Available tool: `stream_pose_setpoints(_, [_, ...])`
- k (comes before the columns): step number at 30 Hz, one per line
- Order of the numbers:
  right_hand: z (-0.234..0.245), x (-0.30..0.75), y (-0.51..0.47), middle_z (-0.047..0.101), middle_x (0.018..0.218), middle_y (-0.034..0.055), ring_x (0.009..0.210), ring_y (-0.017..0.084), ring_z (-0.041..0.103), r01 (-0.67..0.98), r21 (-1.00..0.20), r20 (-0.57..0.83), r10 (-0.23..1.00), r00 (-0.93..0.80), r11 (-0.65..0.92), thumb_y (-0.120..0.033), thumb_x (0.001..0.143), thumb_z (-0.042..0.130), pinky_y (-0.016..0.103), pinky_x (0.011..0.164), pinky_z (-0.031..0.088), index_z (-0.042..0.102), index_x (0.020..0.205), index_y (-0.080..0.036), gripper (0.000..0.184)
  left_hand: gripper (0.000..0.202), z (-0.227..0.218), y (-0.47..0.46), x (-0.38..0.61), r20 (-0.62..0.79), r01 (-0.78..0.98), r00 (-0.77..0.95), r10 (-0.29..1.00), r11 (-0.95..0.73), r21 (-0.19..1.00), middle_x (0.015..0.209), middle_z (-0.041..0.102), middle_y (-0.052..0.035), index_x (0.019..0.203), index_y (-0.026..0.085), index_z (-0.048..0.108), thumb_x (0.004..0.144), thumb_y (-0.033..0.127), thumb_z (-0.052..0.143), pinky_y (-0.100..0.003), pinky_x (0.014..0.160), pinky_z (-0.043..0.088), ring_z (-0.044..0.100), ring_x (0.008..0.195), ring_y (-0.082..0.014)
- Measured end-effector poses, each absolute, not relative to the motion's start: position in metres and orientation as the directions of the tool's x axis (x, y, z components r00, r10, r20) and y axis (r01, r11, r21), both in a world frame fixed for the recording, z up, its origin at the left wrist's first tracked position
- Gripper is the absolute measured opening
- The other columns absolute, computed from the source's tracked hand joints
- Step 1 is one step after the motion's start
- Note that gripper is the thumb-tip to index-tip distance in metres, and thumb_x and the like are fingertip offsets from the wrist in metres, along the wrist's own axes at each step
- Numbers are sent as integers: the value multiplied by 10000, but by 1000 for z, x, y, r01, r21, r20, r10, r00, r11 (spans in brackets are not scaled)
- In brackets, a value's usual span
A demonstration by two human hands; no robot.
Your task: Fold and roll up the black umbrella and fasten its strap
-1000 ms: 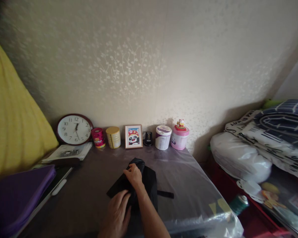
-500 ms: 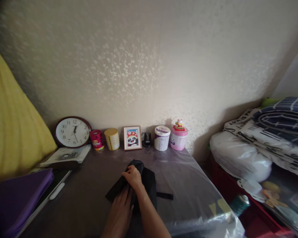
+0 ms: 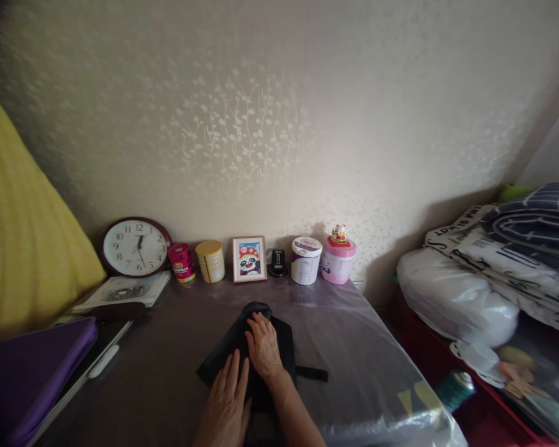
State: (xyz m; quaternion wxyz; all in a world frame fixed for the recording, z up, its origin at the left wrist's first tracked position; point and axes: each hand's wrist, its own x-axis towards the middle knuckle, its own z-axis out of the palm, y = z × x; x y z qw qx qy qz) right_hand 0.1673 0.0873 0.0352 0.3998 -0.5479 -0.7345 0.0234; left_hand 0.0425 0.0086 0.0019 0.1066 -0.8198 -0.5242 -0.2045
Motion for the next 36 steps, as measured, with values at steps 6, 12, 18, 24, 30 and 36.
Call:
stream_pose_setpoints(6, [27, 182, 139, 521, 1297, 86, 1242, 222, 421, 851, -395, 556, 828, -77, 345, -219, 897, 373, 417, 991, 380, 538, 1202, -182, 349, 784, 9, 8, 40, 259, 893, 398, 880, -437, 110, 1483, 145, -144, 1396, 166, 190, 670, 188, 485, -445, 1047, 303, 188, 1346, -310])
stream_pose_setpoints(12, [44, 199, 138, 614, 1155, 113, 1110, 213, 537, 844, -460, 599, 798, 66, 276, -251, 915, 344, 403, 952, 405, 600, 1089, -169, 320, 771, 7, 10, 40, 252, 920, 362, 897, -387, 58, 1478, 164, -132, 1400, 192, 127, 686, 22, 365, -452, 1013, 347, 198, 1345, -291])
stream_pose_setpoints(18, [52, 176, 88, 650, 1090, 36, 1170, 174, 478, 702, -431, 562, 777, -284, 567, -267, 897, 441, 379, 1022, 322, 640, 1011, -237, 231, 810, 14, 12, 37, 200, 910, 381, 903, -405, 90, 1463, 217, -145, 1395, 146, 170, 635, -38, 384, -417, 1039, 339, 226, 1335, -295])
stream_pose_setpoints(24, [49, 175, 120, 555, 1260, 57, 1227, 215, 425, 839, -443, 495, 867, -65, 315, -204, 880, 426, 446, 1022, 292, 608, 1100, -237, 287, 793, 48, 10, 43, -8, 943, 320, 947, -318, 99, 1478, 145, -112, 1386, 131, 178, 635, -91, 301, -370, 1063, 302, 182, 1349, -258])
stream_pose_setpoints(30, [45, 196, 109, 563, 1217, 106, 1123, 221, 512, 832, -509, 484, 873, 64, 221, -141, 815, 426, 395, 975, 379, 623, 1041, -175, 301, 993, 69, 8, 39, -165, 957, 265, 950, -239, 166, 1495, -18, -26, 1387, 200, 1, 518, -95, 381, -325, 969, 404, 177, 1354, -282])
stream_pose_setpoints(36, [35, 210, 76, 590, 1143, 106, 1073, 209, 544, 770, -593, 455, 887, 77, 237, -121, 789, 403, 348, 960, 412, 644, 952, -174, 296, 1053, 73, 3, 36, -162, 971, 216, 963, -194, 142, 1489, -95, 61, 1357, 324, -103, 524, -102, 380, -389, 927, 418, 341, 1270, -332])
